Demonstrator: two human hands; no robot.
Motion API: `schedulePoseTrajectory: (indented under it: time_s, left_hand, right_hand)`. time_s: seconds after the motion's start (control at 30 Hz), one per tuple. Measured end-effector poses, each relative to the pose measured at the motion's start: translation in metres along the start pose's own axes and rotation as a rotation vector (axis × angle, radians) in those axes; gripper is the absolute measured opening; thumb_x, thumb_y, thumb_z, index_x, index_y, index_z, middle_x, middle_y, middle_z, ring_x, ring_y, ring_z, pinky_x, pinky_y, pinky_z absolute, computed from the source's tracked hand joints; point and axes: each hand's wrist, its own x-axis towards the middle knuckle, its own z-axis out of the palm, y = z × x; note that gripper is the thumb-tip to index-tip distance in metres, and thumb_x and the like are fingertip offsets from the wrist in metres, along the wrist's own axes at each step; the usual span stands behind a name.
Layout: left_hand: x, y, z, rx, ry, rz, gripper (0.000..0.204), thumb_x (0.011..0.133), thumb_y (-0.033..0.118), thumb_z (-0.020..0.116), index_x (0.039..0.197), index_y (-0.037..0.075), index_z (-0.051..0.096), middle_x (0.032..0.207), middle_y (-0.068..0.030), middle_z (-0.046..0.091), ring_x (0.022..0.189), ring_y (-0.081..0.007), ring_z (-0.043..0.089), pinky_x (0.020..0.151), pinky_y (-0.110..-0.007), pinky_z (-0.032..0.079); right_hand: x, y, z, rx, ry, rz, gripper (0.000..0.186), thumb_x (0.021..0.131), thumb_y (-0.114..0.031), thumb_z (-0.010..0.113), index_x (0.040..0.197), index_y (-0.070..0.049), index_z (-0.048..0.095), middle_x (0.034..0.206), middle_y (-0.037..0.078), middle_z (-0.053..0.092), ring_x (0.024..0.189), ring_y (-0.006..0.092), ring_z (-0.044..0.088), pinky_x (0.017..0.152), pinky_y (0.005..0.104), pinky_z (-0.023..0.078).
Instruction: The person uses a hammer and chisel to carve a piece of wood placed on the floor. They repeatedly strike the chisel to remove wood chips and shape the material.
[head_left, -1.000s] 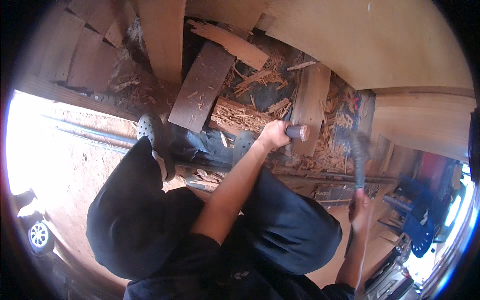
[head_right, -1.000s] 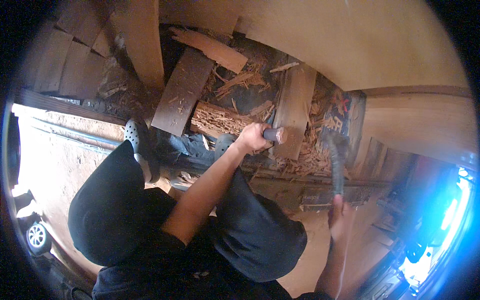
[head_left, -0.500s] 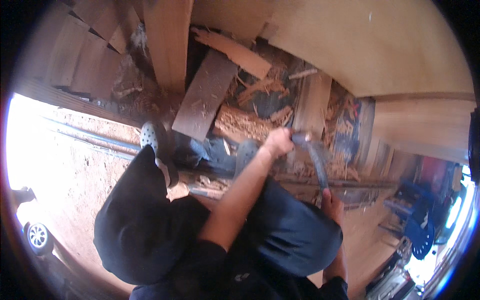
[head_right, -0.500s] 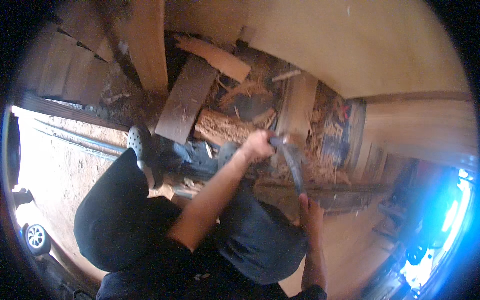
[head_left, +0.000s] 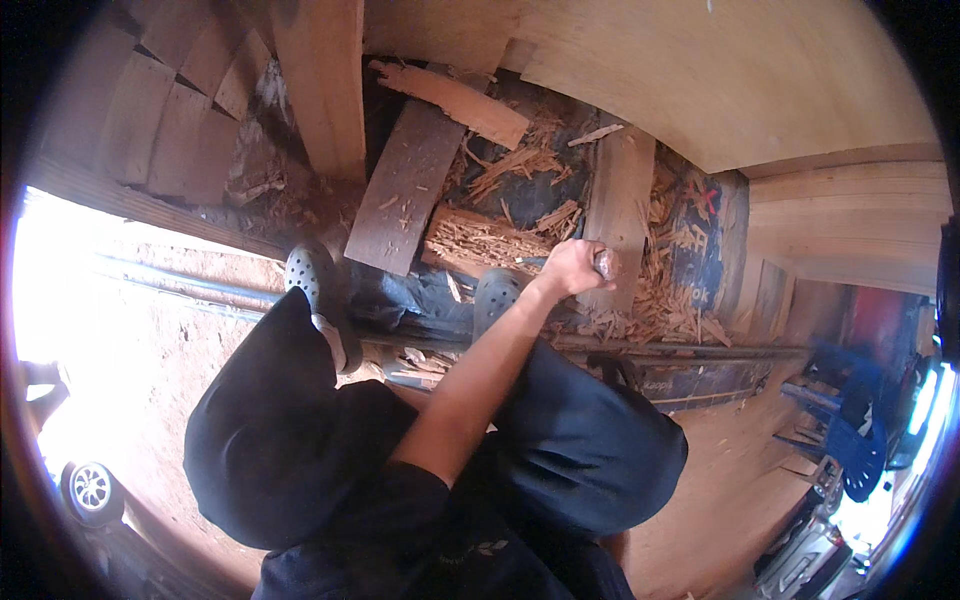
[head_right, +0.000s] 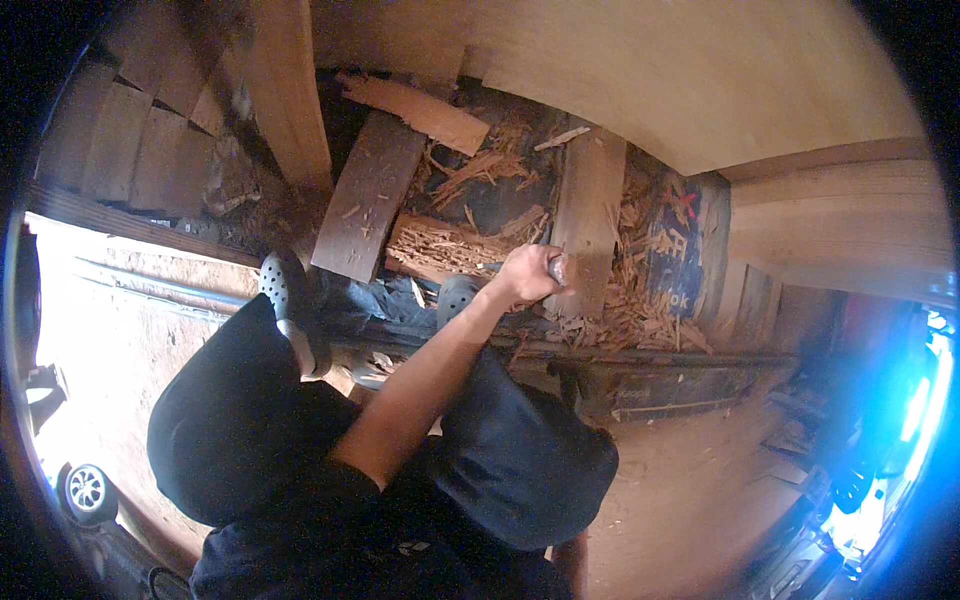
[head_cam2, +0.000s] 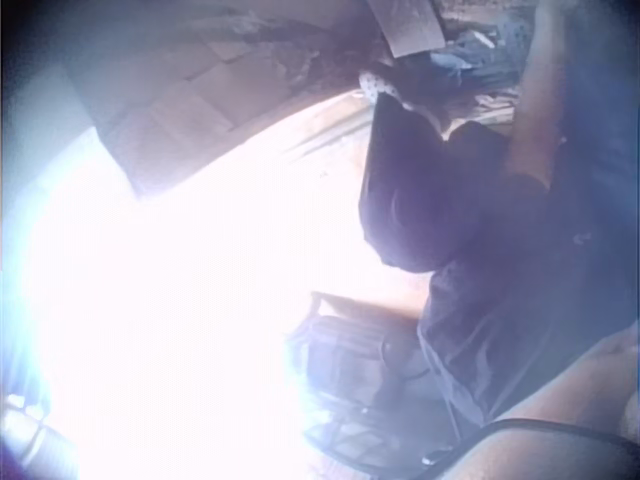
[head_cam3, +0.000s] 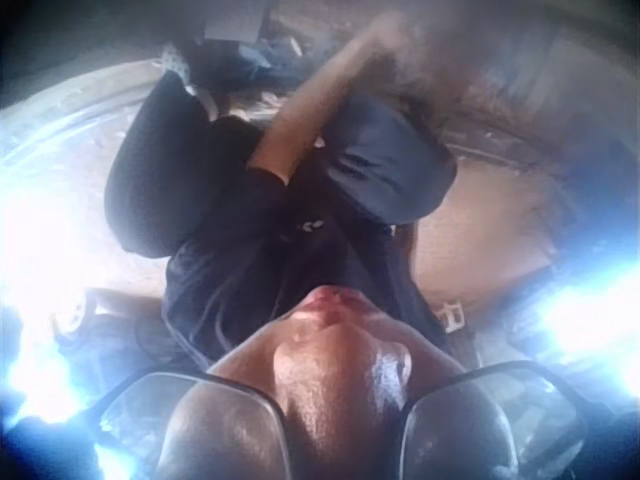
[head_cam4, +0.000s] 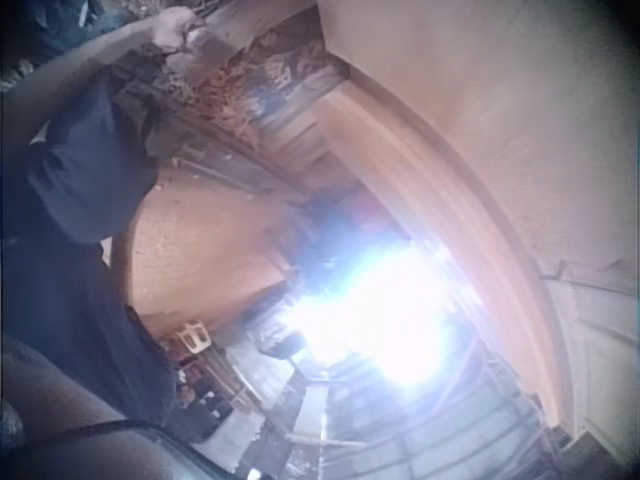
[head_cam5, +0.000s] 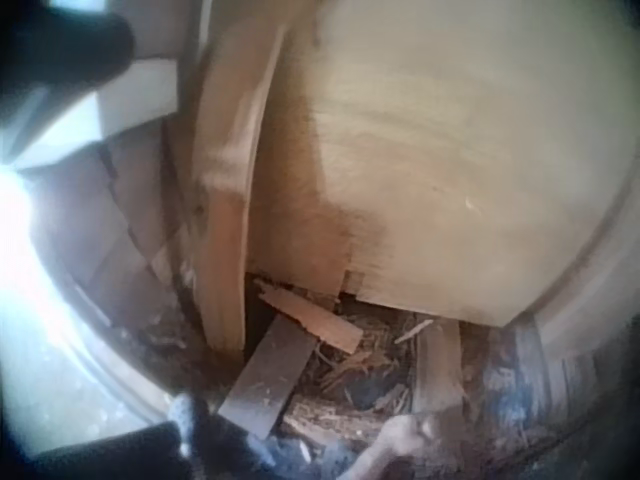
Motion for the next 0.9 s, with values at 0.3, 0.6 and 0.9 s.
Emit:
schedulePoseTrajectory:
  time_s: [0.3, 0.6, 0.9]
  left_hand:
    - [-0.019, -0.007, 0.016, -0.025, 0.252, 0.059, 0.023, 0.068, 0.029, 0.071, 0.082, 0.01, 0.067, 0.082, -0.0148, 0.067, 0.08, -0.0363, 0.063, 0.07, -0.042, 0.05]
    - [-0.007, -0.015, 0.003, 0.089, 0.092, 0.069, 0.04, 0.063, 0.034, 0.076, 0.092, 0.009, 0.064, 0.083, -0.0187, 0.066, 0.083, -0.038, 0.063, 0.072, -0.043, 0.05]
    - [-0.008, -0.036, 0.003, 0.058, 0.038, 0.027, 0.051, 0.062, 0.037, 0.079, 0.1, 0.006, 0.065, 0.086, -0.0191, 0.067, 0.086, -0.0352, 0.064, 0.076, -0.042, 0.051]
  right_hand:
    - [0.001, 0.002, 0.031, 0.038, -0.025, -0.193, 0.04, 0.093, -0.041, 0.052, 0.079, -0.004, 0.057, 0.072, 0.005, 0.055, 0.068, 0.0188, 0.055, 0.057, 0.0325, 0.042]
    - [-0.011, 0.034, 0.036, 0.139, 0.097, 0.105, 0.036, 0.094, -0.038, 0.053, 0.08, -0.005, 0.056, 0.071, 0.0, 0.052, 0.068, 0.0125, 0.052, 0.056, 0.029, 0.041]
    - [0.021, -0.004, 0.037, 0.297, 0.057, -0.38, 0.042, 0.091, -0.044, 0.054, 0.089, -0.002, 0.058, 0.076, 0.011, 0.062, 0.066, 0.0234, 0.06, 0.061, 0.0355, 0.046]
